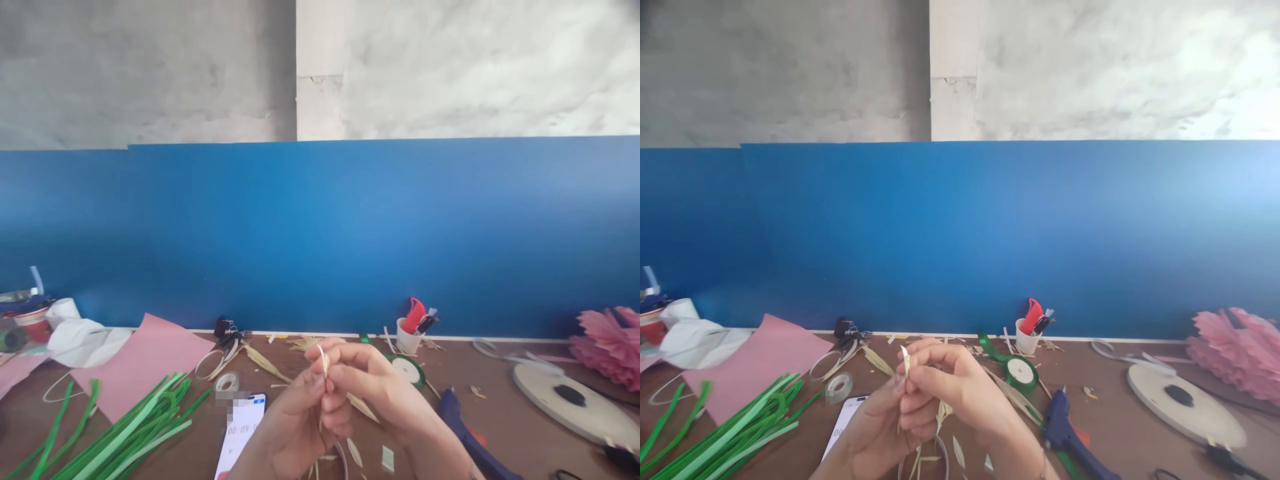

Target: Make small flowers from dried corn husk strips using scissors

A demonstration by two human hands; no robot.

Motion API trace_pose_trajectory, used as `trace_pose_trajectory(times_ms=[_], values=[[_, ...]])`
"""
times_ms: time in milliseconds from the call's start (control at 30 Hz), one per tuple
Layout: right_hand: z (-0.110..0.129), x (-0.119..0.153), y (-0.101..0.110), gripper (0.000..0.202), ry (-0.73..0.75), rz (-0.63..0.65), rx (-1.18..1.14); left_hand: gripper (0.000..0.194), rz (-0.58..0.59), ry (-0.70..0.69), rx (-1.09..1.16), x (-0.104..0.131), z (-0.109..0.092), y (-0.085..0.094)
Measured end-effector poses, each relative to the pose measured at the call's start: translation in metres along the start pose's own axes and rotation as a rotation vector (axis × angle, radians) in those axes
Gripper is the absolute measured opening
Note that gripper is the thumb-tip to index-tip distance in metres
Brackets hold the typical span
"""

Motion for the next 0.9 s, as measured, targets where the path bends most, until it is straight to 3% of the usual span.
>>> trace_pose_trajectory(times_ms=[100,233,367,533,767,900], values=[[0.003,-0.002,0.0,0.003,0.0,0.007,-0.036,0.019,-0.001,0.018,-0.02,-0.001,0.002,-0.002],[0.012,0.0,0.004,0.009,0.037,-0.023,-0.062,0.016,0.003,0.021,-0.064,-0.001,0.0,-0.001],[0.023,0.002,0.01,0.013,0.074,-0.103,0.067,0.018,-0.054,-0.01,-0.1,-0.001,-0.005,0.004],[0.024,0.004,0.018,0.021,0.109,-0.214,0.134,0.016,-0.213,-0.124,-0.206,0.002,-0.018,0.012],[0.015,0.004,0.023,0.023,0.138,-0.258,0.044,0.021,-0.52,-0.287,-0.676,0.021,-0.046,0.015],[0.012,0.005,0.024,0.024,0.15,-0.301,0.008,0.02,-0.582,-0.356,-0.826,0.027,-0.053,0.01]])
Point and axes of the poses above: each hand's wrist, its own x-axis away from the middle knuckle, its own y-axis out of the back of the hand, z = x × y, the point moved 10 cm from there along -x, towards the middle knuckle, and after that the axes turned 12 degrees about z, right-handed, at the moved point
